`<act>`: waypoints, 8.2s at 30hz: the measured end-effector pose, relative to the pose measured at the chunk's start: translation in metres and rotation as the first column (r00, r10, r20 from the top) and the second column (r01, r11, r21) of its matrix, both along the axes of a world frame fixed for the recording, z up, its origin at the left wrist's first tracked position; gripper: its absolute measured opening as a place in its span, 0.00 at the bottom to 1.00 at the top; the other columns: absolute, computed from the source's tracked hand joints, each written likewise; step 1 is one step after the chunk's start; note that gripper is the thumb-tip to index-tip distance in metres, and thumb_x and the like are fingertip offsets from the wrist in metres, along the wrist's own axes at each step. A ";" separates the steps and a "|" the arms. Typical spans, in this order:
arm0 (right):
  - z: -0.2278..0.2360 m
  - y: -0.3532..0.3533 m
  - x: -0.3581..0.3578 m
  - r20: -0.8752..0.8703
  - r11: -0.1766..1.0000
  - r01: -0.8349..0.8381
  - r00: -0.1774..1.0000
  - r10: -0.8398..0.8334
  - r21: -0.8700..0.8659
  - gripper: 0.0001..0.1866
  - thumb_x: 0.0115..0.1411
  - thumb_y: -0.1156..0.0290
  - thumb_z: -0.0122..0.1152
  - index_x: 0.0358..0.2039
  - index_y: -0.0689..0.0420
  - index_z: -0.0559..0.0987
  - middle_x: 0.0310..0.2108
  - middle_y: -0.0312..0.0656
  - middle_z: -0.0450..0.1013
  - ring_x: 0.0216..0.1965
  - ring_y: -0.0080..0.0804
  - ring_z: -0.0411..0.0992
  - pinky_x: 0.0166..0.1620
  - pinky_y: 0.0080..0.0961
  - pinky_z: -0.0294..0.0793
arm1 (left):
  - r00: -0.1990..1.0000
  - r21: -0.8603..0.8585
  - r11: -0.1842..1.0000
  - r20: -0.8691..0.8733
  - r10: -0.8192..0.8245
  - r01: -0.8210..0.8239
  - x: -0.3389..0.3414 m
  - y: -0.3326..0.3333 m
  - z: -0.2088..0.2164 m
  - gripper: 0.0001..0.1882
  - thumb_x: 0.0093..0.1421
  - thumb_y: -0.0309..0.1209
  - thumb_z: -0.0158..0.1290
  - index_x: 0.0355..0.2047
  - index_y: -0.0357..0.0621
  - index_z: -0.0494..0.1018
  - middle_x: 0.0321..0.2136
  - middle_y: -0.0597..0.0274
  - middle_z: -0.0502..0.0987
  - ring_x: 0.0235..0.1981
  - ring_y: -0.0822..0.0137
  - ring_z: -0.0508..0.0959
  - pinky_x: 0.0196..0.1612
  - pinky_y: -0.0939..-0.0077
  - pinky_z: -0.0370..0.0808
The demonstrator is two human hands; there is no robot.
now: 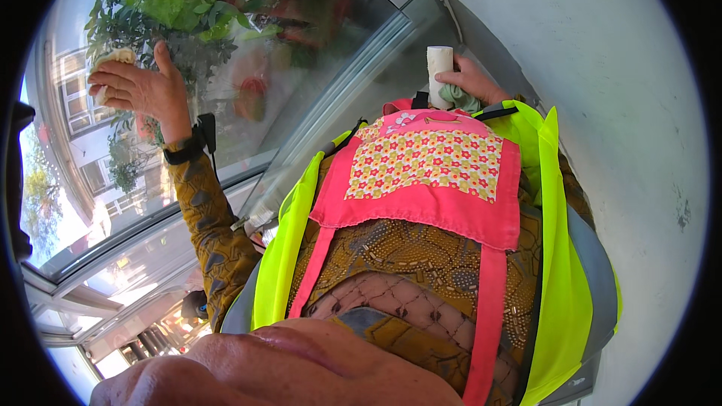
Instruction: The person wipes a large glass window with a cloth, moving from the upper sections downward and across the surface. They hold a roll of paper towels in the other hand and occasionally switch hands while continuing to wipe different areas of the window.
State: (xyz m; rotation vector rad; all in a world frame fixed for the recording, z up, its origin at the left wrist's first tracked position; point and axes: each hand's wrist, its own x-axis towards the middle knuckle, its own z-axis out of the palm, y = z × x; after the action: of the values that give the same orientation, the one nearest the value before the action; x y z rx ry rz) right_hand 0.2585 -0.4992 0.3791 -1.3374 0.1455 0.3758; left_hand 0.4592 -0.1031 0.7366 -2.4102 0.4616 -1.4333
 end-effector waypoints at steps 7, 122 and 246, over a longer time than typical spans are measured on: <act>0.002 -0.014 0.003 -0.013 0.999 0.028 1.000 -0.029 -0.026 0.29 0.56 0.66 0.67 0.57 0.62 0.71 0.46 0.45 0.76 0.47 0.33 0.75 0.52 0.32 0.74 | 0.950 0.558 0.825 -0.295 0.100 0.086 -0.005 -0.093 -0.174 0.47 0.61 0.68 0.40 0.71 0.50 0.55 0.73 0.64 0.49 0.74 0.61 0.47 0.72 0.55 0.40; -0.012 -0.001 0.006 -0.032 0.994 0.092 0.995 -0.090 0.054 0.24 0.56 0.67 0.64 0.52 0.63 0.73 0.42 0.44 0.76 0.42 0.33 0.75 0.47 0.32 0.75 | 0.954 -0.723 0.690 0.227 0.193 0.032 -0.024 0.134 0.225 0.59 0.62 0.72 0.26 0.70 0.28 0.29 0.70 0.33 0.24 0.72 0.40 0.23 0.72 0.50 0.26; 0.053 -0.042 -0.011 -0.153 0.858 -0.123 0.987 0.052 -0.499 0.28 0.58 0.58 0.61 0.52 0.66 0.74 0.42 0.46 0.77 0.42 0.35 0.75 0.49 0.32 0.71 | 0.961 -0.466 -0.844 0.061 0.269 0.266 -0.083 0.151 -0.330 0.57 0.62 0.73 0.25 0.71 0.37 0.26 0.74 0.54 0.25 0.75 0.58 0.32 0.74 0.60 0.34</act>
State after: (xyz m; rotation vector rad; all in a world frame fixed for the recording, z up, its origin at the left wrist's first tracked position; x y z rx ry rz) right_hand 0.2474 -0.5416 0.4324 -1.8477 0.3143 0.5296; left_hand 0.3764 0.0480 0.4064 0.6077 1.0145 0.8573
